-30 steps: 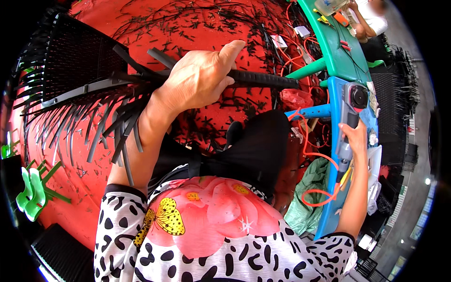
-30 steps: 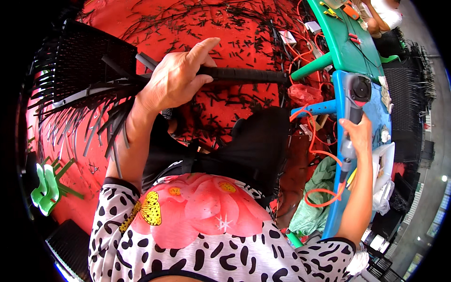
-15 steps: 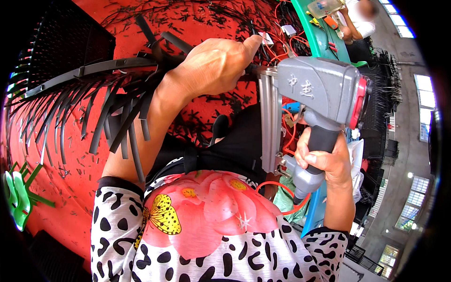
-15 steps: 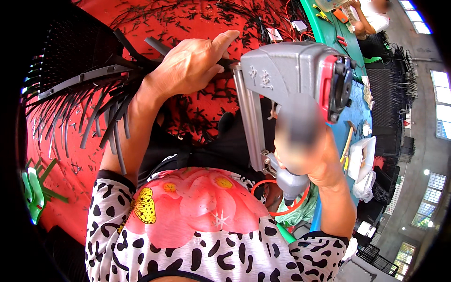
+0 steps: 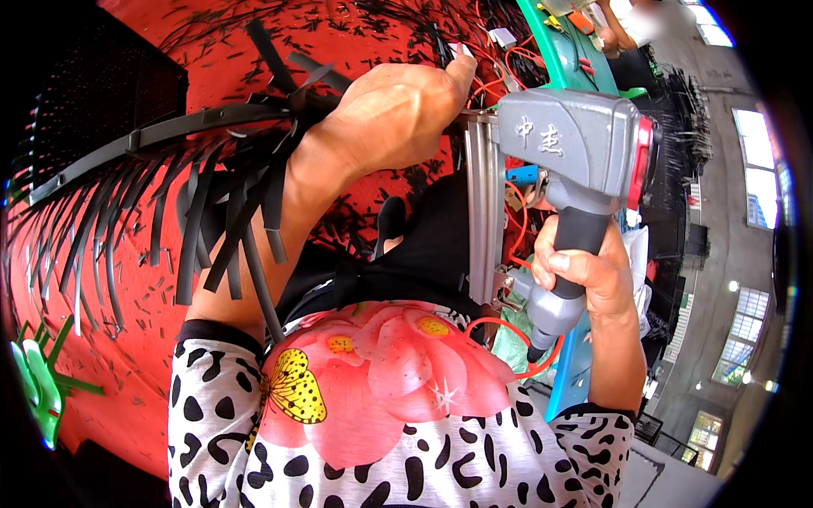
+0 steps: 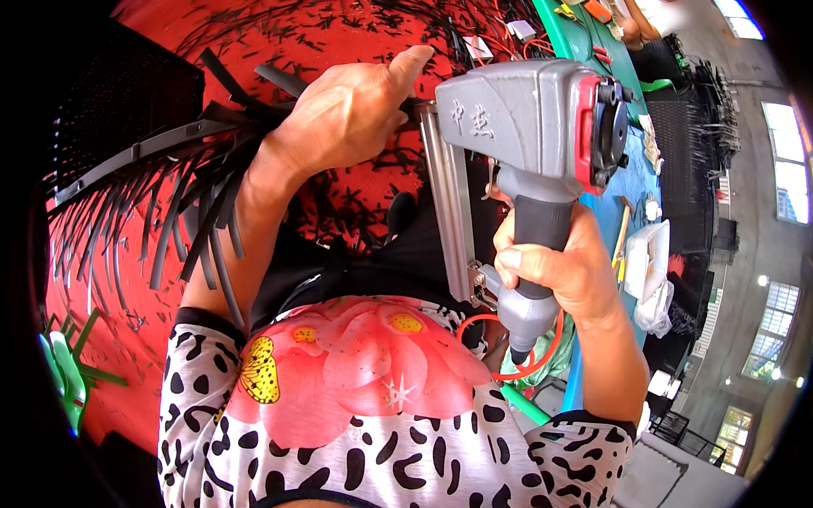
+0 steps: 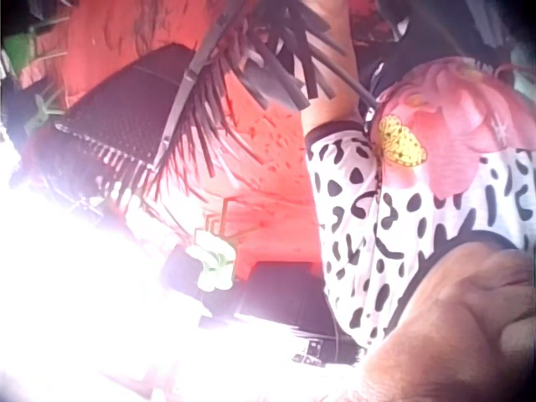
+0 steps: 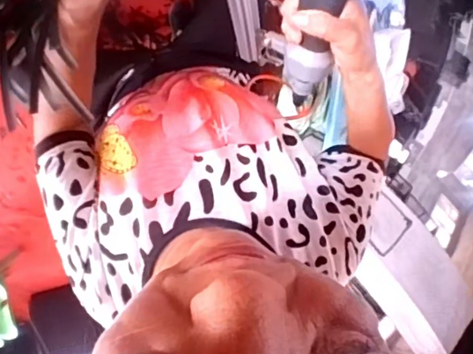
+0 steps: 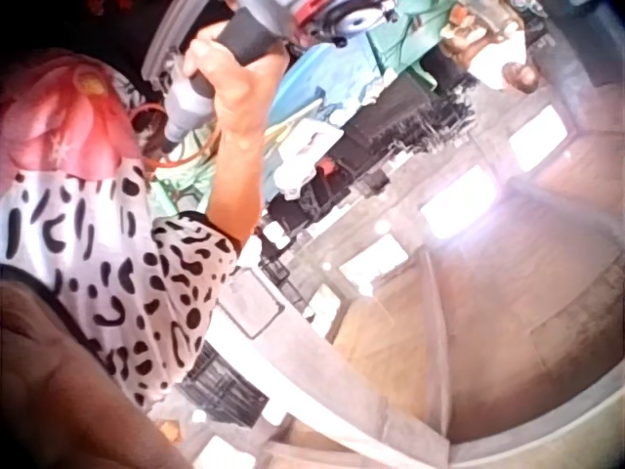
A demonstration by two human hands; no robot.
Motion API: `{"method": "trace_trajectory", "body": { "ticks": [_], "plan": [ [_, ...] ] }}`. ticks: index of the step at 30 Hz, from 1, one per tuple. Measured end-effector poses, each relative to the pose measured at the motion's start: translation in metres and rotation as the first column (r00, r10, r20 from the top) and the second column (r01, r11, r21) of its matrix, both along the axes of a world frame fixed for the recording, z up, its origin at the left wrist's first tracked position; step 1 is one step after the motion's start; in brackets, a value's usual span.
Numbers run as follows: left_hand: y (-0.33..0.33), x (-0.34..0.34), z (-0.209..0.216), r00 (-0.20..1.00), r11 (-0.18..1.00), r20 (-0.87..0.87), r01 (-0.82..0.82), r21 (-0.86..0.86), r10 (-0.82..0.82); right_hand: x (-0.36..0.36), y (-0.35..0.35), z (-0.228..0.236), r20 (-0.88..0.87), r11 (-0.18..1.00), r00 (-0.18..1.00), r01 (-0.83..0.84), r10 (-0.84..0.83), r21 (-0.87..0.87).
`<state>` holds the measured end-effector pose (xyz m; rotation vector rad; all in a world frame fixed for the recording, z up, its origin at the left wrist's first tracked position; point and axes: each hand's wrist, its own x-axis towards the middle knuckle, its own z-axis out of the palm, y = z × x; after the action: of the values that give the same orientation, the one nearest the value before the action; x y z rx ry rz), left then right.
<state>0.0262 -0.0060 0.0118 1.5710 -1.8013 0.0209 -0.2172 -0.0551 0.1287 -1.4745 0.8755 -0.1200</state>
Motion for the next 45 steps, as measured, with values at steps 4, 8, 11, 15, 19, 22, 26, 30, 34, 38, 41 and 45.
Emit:
{"method": "trace_trajectory", "body": {
  "ticks": [4, 8, 11, 15, 19, 22, 26, 30, 34, 38, 41, 45],
  "plan": [
    [0.002, 0.005, -0.007, 0.995, 0.994, -0.072, 0.067, -0.081, -0.072, 0.008, 0.004, 0.006, -0.020, 0.999, 0.999, 0.032, -0.032, 0.040],
    [0.007, 0.001, 0.005, 0.992, 0.996, -0.117, 0.050, 0.079, -0.040, 0.007, 0.007, 0.007, -0.028, 0.999, 0.999, 0.024, -0.023, 0.044],
    [0.006, -0.001, 0.006, 0.992, 0.989, -0.124, 0.029, 0.146, -0.011, 0.003, 0.009, 0.002, -0.001, 0.997, 0.999, 0.038, -0.038, 0.067],
    [0.002, 0.002, 0.004, 0.991, 0.989, -0.127, 0.052, 0.142, -0.034, -0.007, 0.011, 0.000, 0.058, 0.999, 0.997, 0.052, -0.052, -0.003],
    [0.005, 0.001, 0.003, 0.991, 0.983, -0.133, 0.049, 0.177, -0.026, -0.025, -0.004, 0.006, 0.110, 0.986, 0.987, 0.129, -0.118, -0.106],
    [0.008, 0.001, 0.000, 0.984, 0.989, -0.174, 0.067, 0.128, -0.044, -0.055, -0.040, 0.003, 0.135, 0.964, 0.976, 0.192, -0.169, -0.182],
    [0.010, 0.003, 0.008, 0.969, 0.982, -0.238, 0.104, 0.158, -0.065, -0.097, -0.107, -0.014, 0.075, 0.890, 0.948, 0.318, -0.311, -0.328],
    [0.002, 0.002, 0.017, 0.921, 0.948, -0.387, 0.159, 0.276, -0.042, -0.151, -0.207, -0.087, -0.267, 0.713, 0.812, 0.238, -0.519, -0.660],
    [-0.004, -0.002, 0.023, 0.851, 0.920, -0.511, 0.098, 0.380, 0.120, -0.147, -0.245, -0.119, -0.644, 0.666, 0.500, -0.166, -0.579, -0.728],
    [-0.006, 0.008, 0.014, 0.778, 0.915, -0.591, 0.054, 0.400, 0.212, -0.144, -0.278, -0.128, -0.635, 0.681, 0.462, -0.087, -0.619, -0.727],
    [-0.006, 0.017, 0.016, 0.791, 0.903, -0.560, 0.023, 0.430, 0.247, -0.140, -0.292, -0.119, -0.565, 0.634, 0.547, -0.078, -0.618, -0.769],
    [-0.009, 0.027, 0.012, 0.771, 0.921, -0.597, 0.036, 0.388, 0.222, -0.212, -0.303, -0.122, -0.288, 0.413, 0.668, 0.033, -0.687, -0.910]
  ]
}}
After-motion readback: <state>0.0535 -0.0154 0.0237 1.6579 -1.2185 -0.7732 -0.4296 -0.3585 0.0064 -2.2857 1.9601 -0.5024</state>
